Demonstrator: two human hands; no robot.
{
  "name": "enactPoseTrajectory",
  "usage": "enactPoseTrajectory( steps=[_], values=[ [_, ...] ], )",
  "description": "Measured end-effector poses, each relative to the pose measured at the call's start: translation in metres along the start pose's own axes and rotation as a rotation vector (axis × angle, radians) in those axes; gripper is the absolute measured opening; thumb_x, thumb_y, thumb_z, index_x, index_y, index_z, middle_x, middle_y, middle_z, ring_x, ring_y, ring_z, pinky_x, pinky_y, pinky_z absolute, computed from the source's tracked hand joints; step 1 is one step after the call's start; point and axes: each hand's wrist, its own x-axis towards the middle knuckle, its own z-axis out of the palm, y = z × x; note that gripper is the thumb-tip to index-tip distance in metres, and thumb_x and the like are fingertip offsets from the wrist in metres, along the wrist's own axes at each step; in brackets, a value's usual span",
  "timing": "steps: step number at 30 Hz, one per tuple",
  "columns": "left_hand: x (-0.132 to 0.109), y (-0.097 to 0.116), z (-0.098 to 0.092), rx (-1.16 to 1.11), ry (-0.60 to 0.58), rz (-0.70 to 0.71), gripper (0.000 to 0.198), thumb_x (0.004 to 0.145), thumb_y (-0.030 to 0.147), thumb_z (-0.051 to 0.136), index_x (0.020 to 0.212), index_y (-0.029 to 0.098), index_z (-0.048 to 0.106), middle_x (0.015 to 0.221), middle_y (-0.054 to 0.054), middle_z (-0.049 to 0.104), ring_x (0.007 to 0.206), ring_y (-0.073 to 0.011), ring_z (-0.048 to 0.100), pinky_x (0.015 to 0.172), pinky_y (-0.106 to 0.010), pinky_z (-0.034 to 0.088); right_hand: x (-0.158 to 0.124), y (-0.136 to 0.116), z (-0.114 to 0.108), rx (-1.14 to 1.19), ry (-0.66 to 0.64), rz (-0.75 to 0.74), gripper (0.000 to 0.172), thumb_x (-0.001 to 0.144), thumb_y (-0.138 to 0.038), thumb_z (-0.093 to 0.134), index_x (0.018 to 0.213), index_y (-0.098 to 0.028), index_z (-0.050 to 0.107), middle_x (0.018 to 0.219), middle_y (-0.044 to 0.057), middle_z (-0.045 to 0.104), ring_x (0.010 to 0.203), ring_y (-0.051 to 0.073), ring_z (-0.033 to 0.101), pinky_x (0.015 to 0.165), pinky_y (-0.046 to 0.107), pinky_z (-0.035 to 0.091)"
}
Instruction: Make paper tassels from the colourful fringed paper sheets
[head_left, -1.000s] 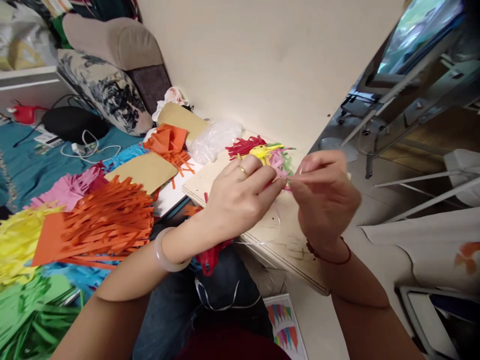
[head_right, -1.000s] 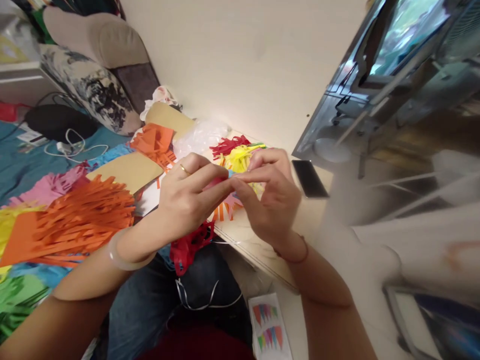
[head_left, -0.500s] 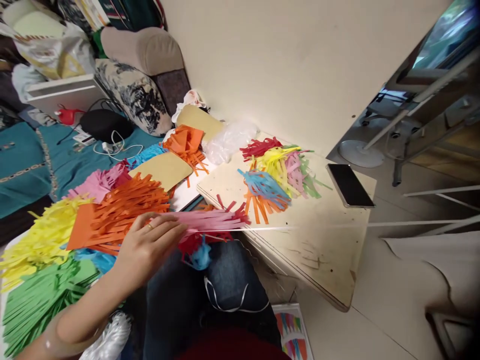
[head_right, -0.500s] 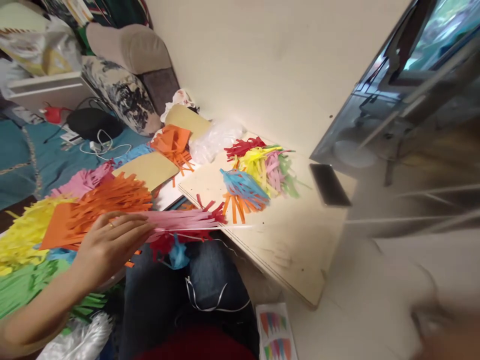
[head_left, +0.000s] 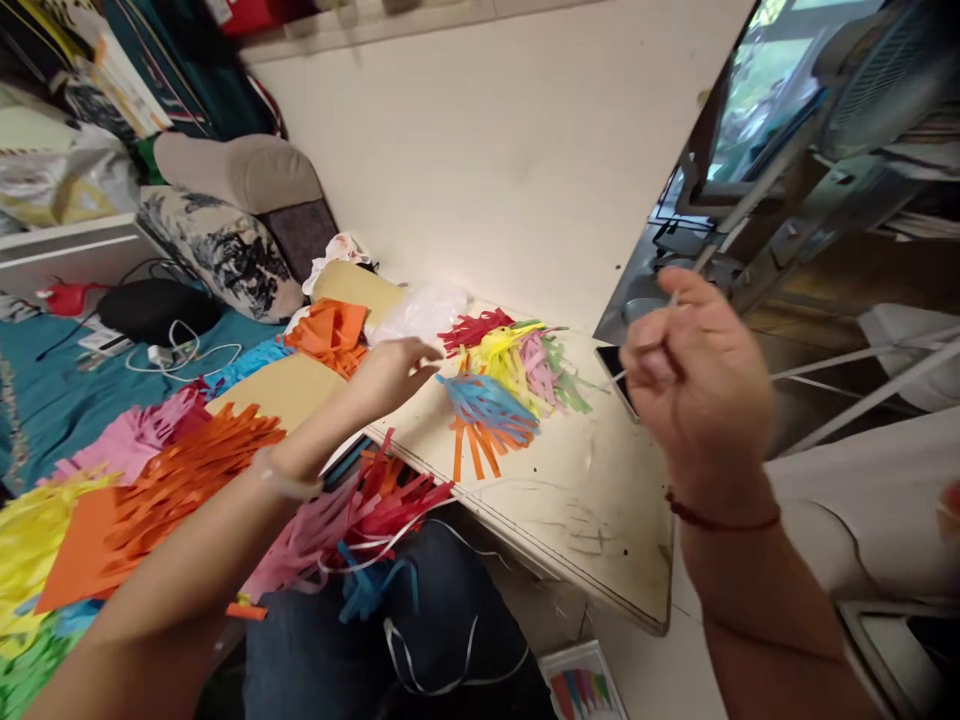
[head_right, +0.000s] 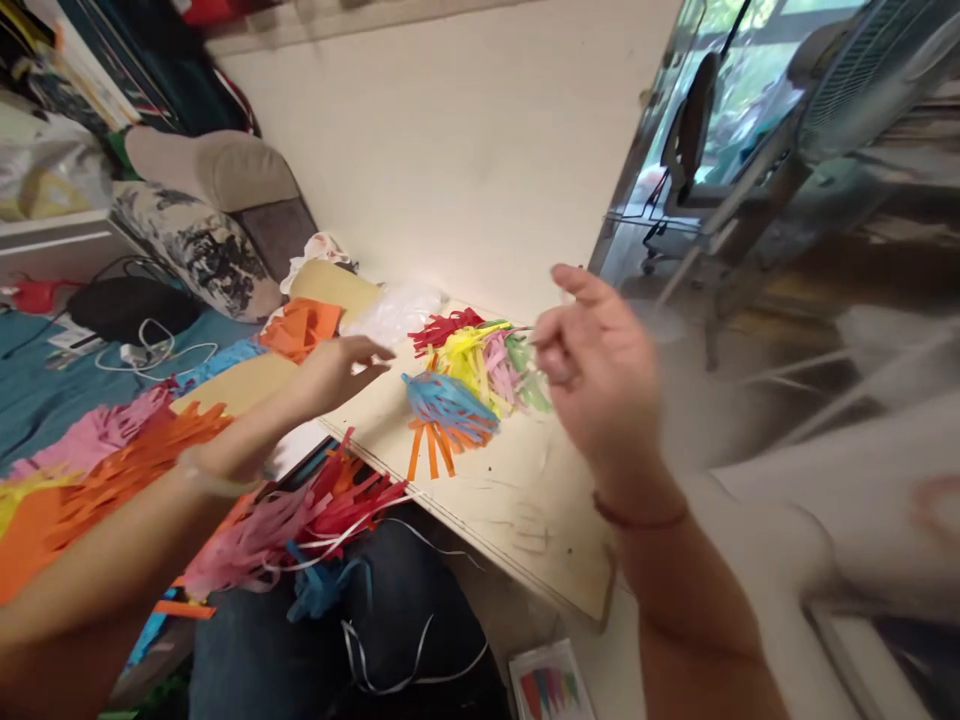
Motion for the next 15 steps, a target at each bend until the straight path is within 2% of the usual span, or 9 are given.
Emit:
enactPoseTrajectory(
  steps=[3,5,7,11,13,15],
  values=[
    [0.081,0.027,0.019,-0.014,0.043,0.013,0.029,0.085,0.017,0.048,0.099,0.011,0.072,0.094,-0.011,0.073,0.079,-0.0189,0.066,0.078,-0.029,0.049,-0.005,0.013,0.024,0.115,0.028,0.037,0.02,0.075,-0.036,0.074,0.086,-0.024,0.062,0.059,-0.006,0.054,0.043,0.004,0.034,0.039,0.017,0.029],
    [0.123,0.042,0.038,-0.023,0.002,0.031,0.028,0.082,0.013,0.049,0.096,0.011,0.074,0.093,-0.012,0.074,0.084,-0.0205,0.067,0.081,-0.028,0.049,-0.008,0.021,0.022,0.157,0.077,0.034,0.024,0.073,-0.036,0.077,0.075,-0.021,0.058,0.057,-0.007,0.053,0.041,0.003,0.031,0.038,0.015,0.028],
    [0.154,0.053,0.058,-0.035,-0.028,0.046,0.03,0.08,0.008,0.049,0.097,0.01,0.074,0.097,-0.013,0.074,0.09,-0.0211,0.067,0.084,-0.028,0.048,-0.008,0.024,0.01,0.16,0.126,0.032,0.028,0.072,-0.035,0.078,0.071,-0.02,0.055,0.056,-0.008,0.051,0.039,0.002,0.028,0.036,0.014,0.026],
    [0.194,0.07,0.085,-0.048,-0.105,0.058,0.035,0.077,0.006,0.053,0.107,0.009,0.07,0.109,-0.017,0.07,0.097,-0.0228,0.065,0.087,-0.03,0.047,-0.003,0.025,-0.015,0.113,0.179,-0.032,0.027,0.076,-0.038,0.074,0.074,-0.021,0.053,0.057,-0.009,0.049,0.038,0.002,0.022,0.035,0.013,0.022],
    [0.205,0.071,0.087,-0.052,-0.173,0.055,0.03,0.078,0.013,0.058,0.104,0.005,0.071,0.104,-0.02,0.071,0.093,-0.0243,0.066,0.082,-0.03,0.048,0.0,0.027,-0.021,0.086,0.173,-0.058,0.026,0.077,-0.038,0.073,0.075,-0.022,0.052,0.057,-0.009,0.047,0.038,0.002,0.021,0.034,0.013,0.02],
    [0.211,0.068,0.084,-0.066,-0.231,0.065,0.03,0.081,0.025,0.059,0.1,0.005,0.072,0.098,-0.019,0.072,0.088,-0.023,0.066,0.078,-0.028,0.048,0.002,0.031,-0.023,0.055,0.176,-0.061,0.026,0.078,-0.037,0.071,0.075,-0.022,0.051,0.058,-0.009,0.046,0.038,0.002,0.022,0.034,0.014,0.02]
  ],
)
